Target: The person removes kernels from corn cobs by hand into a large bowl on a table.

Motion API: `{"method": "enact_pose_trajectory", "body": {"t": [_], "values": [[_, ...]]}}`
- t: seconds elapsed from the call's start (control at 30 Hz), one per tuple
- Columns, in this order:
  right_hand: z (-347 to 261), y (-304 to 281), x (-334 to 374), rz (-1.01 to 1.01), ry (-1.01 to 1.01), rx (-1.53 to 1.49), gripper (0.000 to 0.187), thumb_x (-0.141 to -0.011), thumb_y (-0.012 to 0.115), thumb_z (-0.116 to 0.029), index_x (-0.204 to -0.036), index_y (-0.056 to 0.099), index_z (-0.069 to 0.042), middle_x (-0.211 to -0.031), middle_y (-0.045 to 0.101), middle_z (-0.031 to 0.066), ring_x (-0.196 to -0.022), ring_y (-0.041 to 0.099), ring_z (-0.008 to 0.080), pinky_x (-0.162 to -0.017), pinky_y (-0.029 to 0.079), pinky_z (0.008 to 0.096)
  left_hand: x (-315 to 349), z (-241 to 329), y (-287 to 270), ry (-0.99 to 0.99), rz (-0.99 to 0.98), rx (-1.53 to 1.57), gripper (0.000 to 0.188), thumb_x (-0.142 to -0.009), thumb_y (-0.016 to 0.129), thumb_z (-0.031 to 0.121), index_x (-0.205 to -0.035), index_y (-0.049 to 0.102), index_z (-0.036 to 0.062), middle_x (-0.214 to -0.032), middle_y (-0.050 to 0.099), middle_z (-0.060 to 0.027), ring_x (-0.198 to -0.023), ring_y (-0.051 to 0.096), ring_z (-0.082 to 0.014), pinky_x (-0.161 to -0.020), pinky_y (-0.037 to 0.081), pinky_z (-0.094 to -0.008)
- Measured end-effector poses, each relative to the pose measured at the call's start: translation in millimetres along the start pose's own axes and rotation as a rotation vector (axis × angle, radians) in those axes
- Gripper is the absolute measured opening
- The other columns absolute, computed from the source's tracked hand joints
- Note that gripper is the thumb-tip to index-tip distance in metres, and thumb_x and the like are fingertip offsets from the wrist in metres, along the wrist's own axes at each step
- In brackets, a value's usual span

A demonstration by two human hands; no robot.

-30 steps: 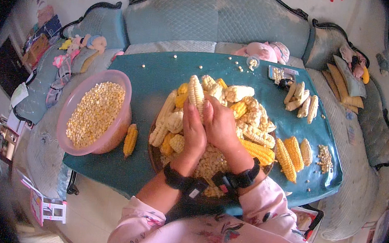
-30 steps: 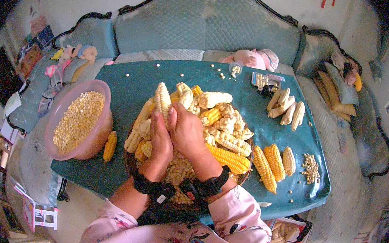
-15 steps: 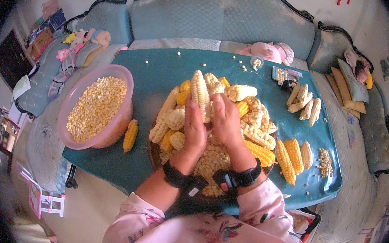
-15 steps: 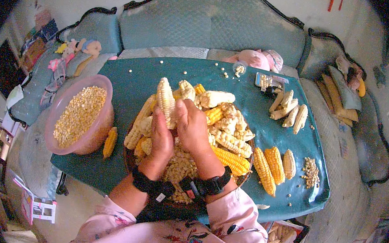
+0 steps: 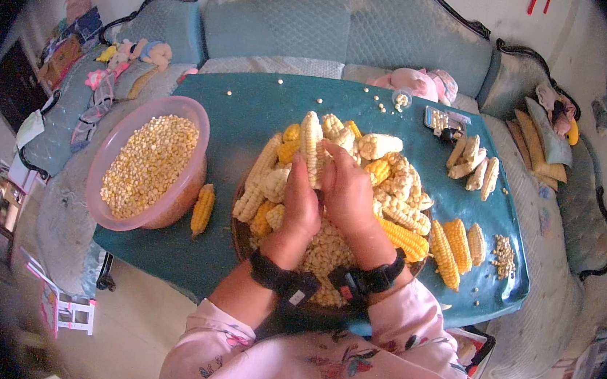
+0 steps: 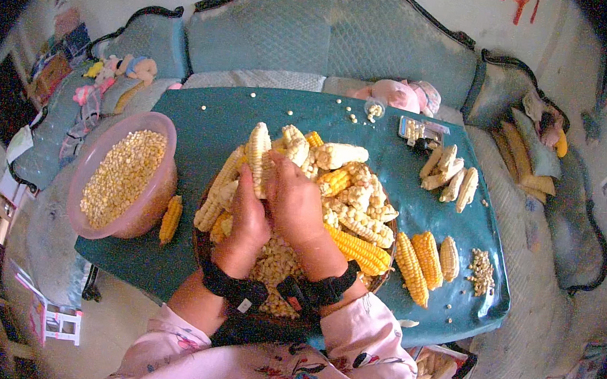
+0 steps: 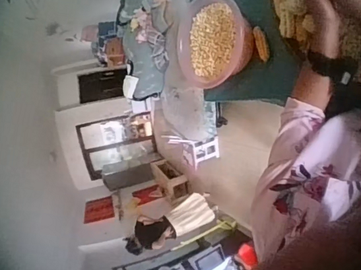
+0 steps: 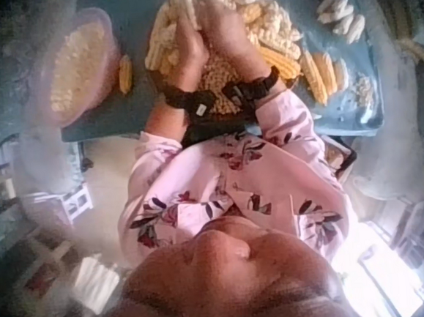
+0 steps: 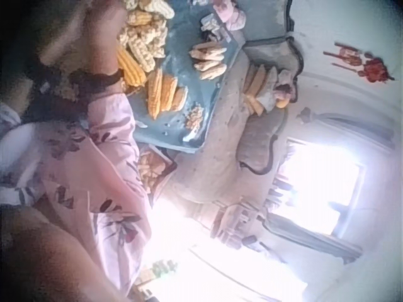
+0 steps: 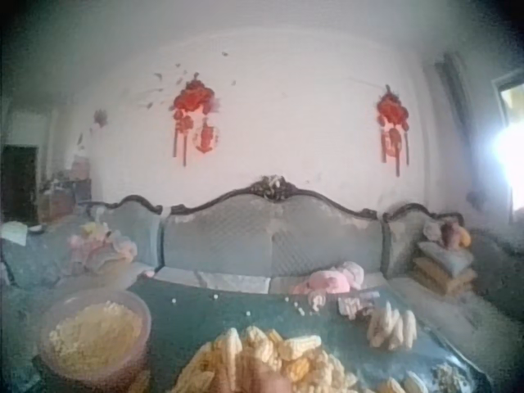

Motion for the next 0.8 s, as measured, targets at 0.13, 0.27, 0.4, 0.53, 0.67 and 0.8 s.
{"method": "enact_pose_trajectory", "body": {"t": [0.13,0.27,0.4,0.53,0.67,0.8], "values": [[11.3,-11.5,-3.5,0.032,0.13,-0.216,0.019,-0.084,0.046,-0.018,-0.087,0.052,0.0,-0.067,0.054,0.0173,-0.06,0.055,0.0314,-0.056,0.044,0.0367,3.1,4.5,6.6,0.076,-0.033,-0.048,0.056,-0.088,0.028,0.049,-0.122,0.037,0.0065,-0.116,0.047,-0.0055,-0.106,0.046,-0.0195,-0.09,0.037,-0.0321],[1.5,-8.7,-4.5,-0.127,0.067,-0.11,0.026,-0.081,0.054,-0.025,-0.078,0.049,0.0,-0.063,0.051,0.0127,-0.058,0.05,0.023,-0.054,0.042,0.0335,3.5,15.5,10.1,0.13,-0.043,-0.05,0.056,-0.088,0.029,0.047,-0.122,0.035,0.0032,-0.115,0.047,-0.0075,-0.105,0.047,-0.0201,-0.09,0.038,-0.0334],[4.4,1.6,-0.8,-0.265,0.147,-0.131,0.029,-0.075,0.063,-0.026,-0.078,0.049,-0.001,-0.061,0.049,0.008,-0.056,0.046,0.0149,-0.053,0.041,0.0294,1.6,15.3,7.0,0.081,-0.031,0.045,0.055,-0.089,0.029,0.046,-0.121,0.036,0.0022,-0.111,0.048,-0.0088,-0.102,0.048,-0.0194,-0.088,0.04,-0.0335],[7.2,6.4,0.5,-0.378,0.15,-0.237,0.028,-0.072,0.065,-0.023,-0.079,0.048,-0.002,-0.068,0.055,0.0131,-0.062,0.054,0.0236,-0.058,0.044,0.0333,-4.4,10.8,-4.6,0.051,0.018,0.062,0.053,-0.089,0.028,0.046,-0.119,0.038,0.0034,-0.109,0.049,-0.0087,-0.1,0.049,-0.0192,-0.086,0.04,-0.0331],[15.2,8.2,0.5,-0.385,0.109,-0.336,0.022,-0.076,0.061,-0.019,-0.082,0.05,-0.002,-0.066,0.053,0.0082,-0.06,0.05,0.0169,-0.056,0.042,0.0292,-6.4,22.3,-3.3,0.197,0.073,-0.068,0.051,-0.09,0.029,0.044,-0.118,0.039,0.0029,-0.111,0.047,-0.0098,-0.1,0.047,-0.0188,-0.086,0.039,-0.0324],[21.0,1.4,-0.6,-0.212,0.175,-0.513,0.019,-0.08,0.055,-0.018,-0.086,0.052,-0.001,-0.066,0.051,0.0046,-0.061,0.047,0.0127,-0.056,0.04,0.0269,13.7,50.0,19.8,0.443,0.038,-0.437,0.046,-0.089,0.035,0.033,-0.121,0.034,-0.0003,-0.113,0.044,-0.0115,-0.103,0.044,-0.0209,-0.089,0.035,-0.0331]]}}
Point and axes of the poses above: each hand's wrist, its own x-axis away from the middle knuckle, its own y-axis out of the palm, z = x × y, the point moved 6 cm from there along -x, towards the middle knuckle
